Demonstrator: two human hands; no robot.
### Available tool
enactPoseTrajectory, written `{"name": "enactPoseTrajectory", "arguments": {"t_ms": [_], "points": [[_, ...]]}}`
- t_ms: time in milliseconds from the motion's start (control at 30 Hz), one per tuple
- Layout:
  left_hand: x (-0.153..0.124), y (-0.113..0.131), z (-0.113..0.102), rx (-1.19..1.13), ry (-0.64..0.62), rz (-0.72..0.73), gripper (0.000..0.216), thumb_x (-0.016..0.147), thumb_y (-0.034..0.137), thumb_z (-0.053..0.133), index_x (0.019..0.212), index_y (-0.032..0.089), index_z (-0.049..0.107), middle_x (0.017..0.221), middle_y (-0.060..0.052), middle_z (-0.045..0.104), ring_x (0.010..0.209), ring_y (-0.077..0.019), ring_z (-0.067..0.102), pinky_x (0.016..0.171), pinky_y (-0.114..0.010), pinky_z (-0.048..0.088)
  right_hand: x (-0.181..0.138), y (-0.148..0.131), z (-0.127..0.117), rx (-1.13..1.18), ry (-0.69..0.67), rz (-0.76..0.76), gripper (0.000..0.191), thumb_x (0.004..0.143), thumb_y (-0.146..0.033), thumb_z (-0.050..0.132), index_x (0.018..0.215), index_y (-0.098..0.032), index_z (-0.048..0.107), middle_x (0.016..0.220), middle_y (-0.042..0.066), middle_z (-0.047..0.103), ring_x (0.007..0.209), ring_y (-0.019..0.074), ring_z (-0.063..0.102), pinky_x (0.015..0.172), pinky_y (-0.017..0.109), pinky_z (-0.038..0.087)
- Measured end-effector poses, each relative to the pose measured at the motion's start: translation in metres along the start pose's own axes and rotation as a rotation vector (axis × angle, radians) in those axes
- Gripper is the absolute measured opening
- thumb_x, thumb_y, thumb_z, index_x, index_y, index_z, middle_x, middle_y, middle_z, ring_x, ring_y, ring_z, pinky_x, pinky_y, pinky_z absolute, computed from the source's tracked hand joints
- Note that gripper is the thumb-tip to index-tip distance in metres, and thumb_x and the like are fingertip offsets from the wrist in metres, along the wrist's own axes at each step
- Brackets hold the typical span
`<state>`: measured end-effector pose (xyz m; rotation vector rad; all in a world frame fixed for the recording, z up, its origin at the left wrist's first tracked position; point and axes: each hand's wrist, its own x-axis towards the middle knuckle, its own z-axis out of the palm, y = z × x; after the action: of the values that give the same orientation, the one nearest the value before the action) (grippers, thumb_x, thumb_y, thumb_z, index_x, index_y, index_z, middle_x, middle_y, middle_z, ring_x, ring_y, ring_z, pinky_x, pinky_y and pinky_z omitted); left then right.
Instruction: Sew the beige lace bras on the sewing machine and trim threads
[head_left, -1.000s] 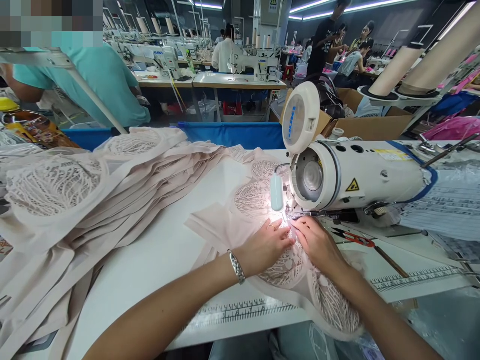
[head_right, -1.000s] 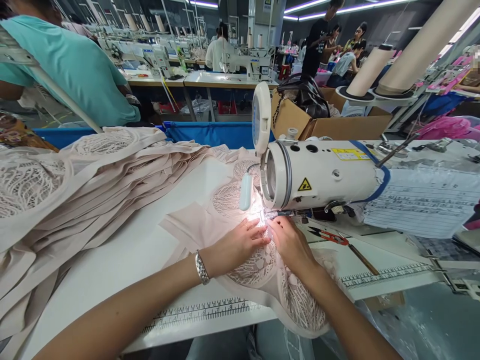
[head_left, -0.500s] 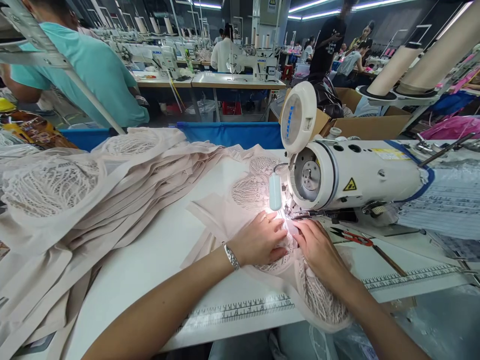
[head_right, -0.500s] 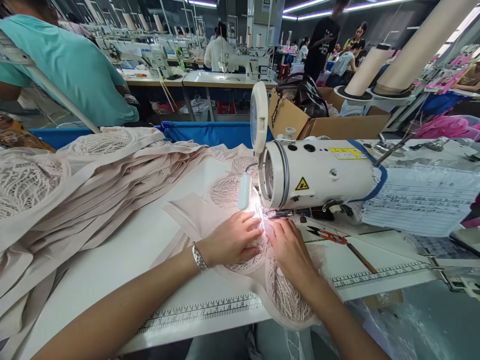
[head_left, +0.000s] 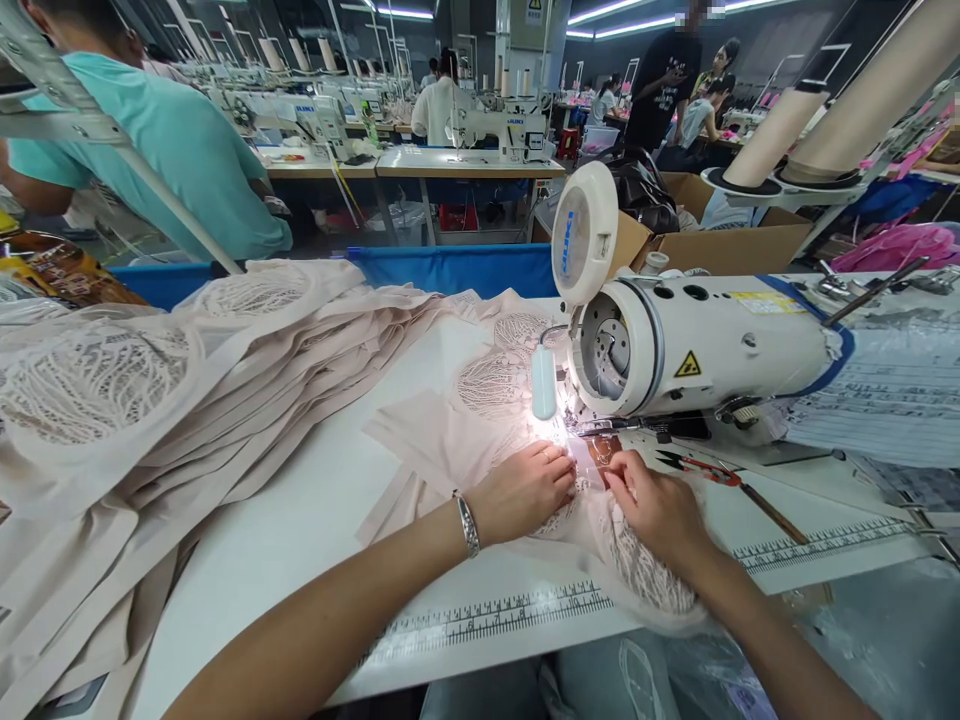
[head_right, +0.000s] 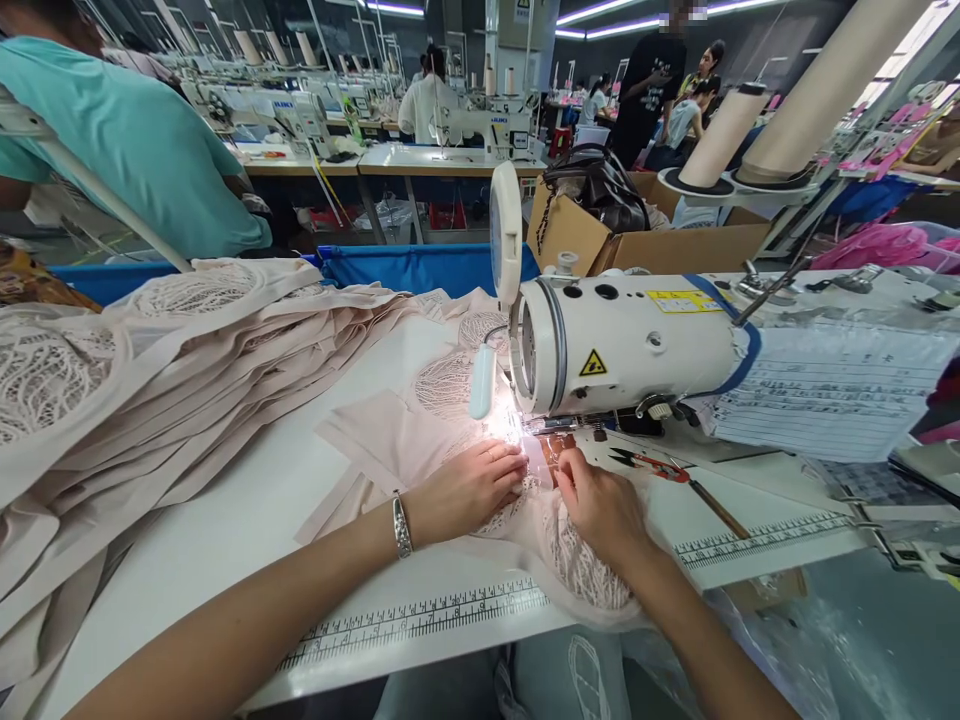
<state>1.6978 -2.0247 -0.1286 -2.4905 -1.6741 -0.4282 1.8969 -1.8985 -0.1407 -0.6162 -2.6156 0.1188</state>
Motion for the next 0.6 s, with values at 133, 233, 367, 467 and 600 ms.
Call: {"name": "enactPoseTrajectory", "arguments": {"t_ms": [133,233,367,467,600], "points": [[0.002,-0.003,0.001,-0.036,0.013,0.005,0.034,0.107,0.029,0.038,0.103,0.011,0.066,0.099,-0.011,0.07,0.097,-0.0217,0.064,0.091,-0.037,0.049,0.015,0.006,-0.006,0.002,-0.143,-0.103,0.039,0.101,-0.023,0.042,0.134,-0.029,0.062,0.102,-0.001,0.079,0.071,0.0167,0.073,0.057,0.026,0.047],[0.001,-0.004,0.0,-0.026,0.025,0.008,0.037,0.107,0.031,0.037,0.107,0.01,0.067,0.1,-0.011,0.07,0.096,-0.0222,0.064,0.092,-0.038,0.049,0.021,0.003,-0.007,-0.05,-0.201,-0.088,0.041,0.1,-0.022,0.042,0.134,-0.028,0.064,0.101,0.001,0.08,0.073,0.0181,0.074,0.059,0.027,0.05],[0.0,-0.005,0.0,-0.017,0.039,-0.001,0.036,0.107,0.032,0.039,0.105,0.013,0.069,0.104,-0.012,0.07,0.103,-0.0226,0.062,0.094,-0.04,0.048,0.026,0.0,-0.005,-0.063,-0.232,-0.073,0.042,0.098,-0.019,0.044,0.134,-0.027,0.065,0.102,0.002,0.079,0.078,0.0179,0.074,0.062,0.026,0.052],[0.0,-0.004,-0.001,-0.02,0.049,-0.003,0.036,0.106,0.032,0.04,0.101,0.012,0.07,0.109,-0.013,0.068,0.107,-0.0241,0.059,0.094,-0.04,0.048,0.029,0.001,-0.003,-0.075,-0.25,-0.074,0.041,0.098,-0.02,0.044,0.132,-0.027,0.065,0.1,0.001,0.079,0.077,0.0184,0.074,0.062,0.027,0.052],[0.0,-0.004,-0.002,0.04,0.035,-0.009,0.039,0.107,0.034,0.039,0.099,0.012,0.07,0.111,-0.012,0.069,0.106,-0.0242,0.059,0.1,-0.042,0.045,0.03,0.006,0.001,-0.036,-0.184,-0.119,0.038,0.098,-0.018,0.044,0.127,-0.026,0.068,0.109,0.001,0.078,0.087,0.0183,0.075,0.071,0.028,0.055]]}}
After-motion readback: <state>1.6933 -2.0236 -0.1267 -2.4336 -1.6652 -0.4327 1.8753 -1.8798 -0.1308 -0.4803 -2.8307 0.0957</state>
